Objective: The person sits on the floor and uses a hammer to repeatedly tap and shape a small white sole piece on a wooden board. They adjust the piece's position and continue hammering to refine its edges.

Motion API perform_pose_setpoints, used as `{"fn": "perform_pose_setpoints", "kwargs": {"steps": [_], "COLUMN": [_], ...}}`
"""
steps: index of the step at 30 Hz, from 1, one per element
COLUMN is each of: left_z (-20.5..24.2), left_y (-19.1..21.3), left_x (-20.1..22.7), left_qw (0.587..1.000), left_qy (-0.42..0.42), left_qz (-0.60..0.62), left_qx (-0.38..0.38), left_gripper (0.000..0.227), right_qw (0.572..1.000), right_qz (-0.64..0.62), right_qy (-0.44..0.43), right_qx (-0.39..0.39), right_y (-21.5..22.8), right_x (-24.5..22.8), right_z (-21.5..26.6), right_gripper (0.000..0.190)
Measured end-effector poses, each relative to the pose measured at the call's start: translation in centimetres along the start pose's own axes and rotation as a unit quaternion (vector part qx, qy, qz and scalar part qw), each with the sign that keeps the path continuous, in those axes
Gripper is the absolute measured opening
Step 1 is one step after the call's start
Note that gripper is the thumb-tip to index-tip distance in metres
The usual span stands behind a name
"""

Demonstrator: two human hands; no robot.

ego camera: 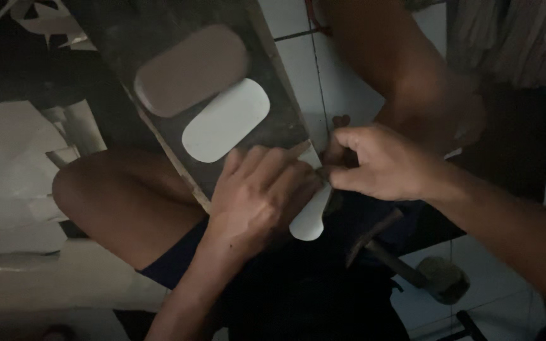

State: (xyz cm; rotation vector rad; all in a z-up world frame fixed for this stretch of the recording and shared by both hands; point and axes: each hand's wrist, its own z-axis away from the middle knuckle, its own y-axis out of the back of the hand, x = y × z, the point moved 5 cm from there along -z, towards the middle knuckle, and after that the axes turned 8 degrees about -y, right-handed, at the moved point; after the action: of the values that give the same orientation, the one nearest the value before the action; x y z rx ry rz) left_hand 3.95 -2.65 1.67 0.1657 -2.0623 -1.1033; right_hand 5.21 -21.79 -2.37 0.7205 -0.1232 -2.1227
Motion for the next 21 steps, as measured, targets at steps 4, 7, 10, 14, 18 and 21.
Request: {"fn": "perform_pose_setpoints", "kwargs": {"steps": [4, 7, 10, 14, 18, 21], "left_z": [-0.3, -0.4, -0.3, -0.3, -0.6, -0.4], "left_y": [-0.3, -0.3, -0.4, -0.5, -0.7, -0.4], "left_x": [0.0, 0.0, 0.1, 0.0, -0.2, -0.1], "left_qw": [1.000, 1.000, 1.000, 1.000, 0.999, 1.000], "left_qy": [0.014, 0.015, 0.013, 0.004, 0.002, 0.005], "left_qz": [0.011, 0.010, 0.011, 0.016, 0.008, 0.008], "left_qx": [-0.007, -0.007, -0.009, -0.018, -0.033, -0.029], "left_gripper": [0.023, 0.021, 0.020, 0.018, 0.017, 0.019], "right_qw": [0.994, 0.980, 0.960, 0.962, 0.985, 0.999], "right_qz": [-0.100, -0.180, -0.247, -0.236, -0.137, -0.024], "right_qy": [-0.016, -0.007, 0.012, 0.006, -0.031, -0.015], "right_qx": [-0.035, -0.080, -0.128, -0.138, -0.098, -0.028], "right_y": [-0.2, -0.3, -0.6, -0.4, 0.0, -0.2], "right_x": [1.7, 2.8, 3.4, 3.1, 2.0, 0.7], "right_z": [-0.6, -1.5, -2.2, -2.6, -1.9, -0.5], "right_gripper": [0.015, 0.014, 0.016, 0.022, 0.016, 0.018]}}
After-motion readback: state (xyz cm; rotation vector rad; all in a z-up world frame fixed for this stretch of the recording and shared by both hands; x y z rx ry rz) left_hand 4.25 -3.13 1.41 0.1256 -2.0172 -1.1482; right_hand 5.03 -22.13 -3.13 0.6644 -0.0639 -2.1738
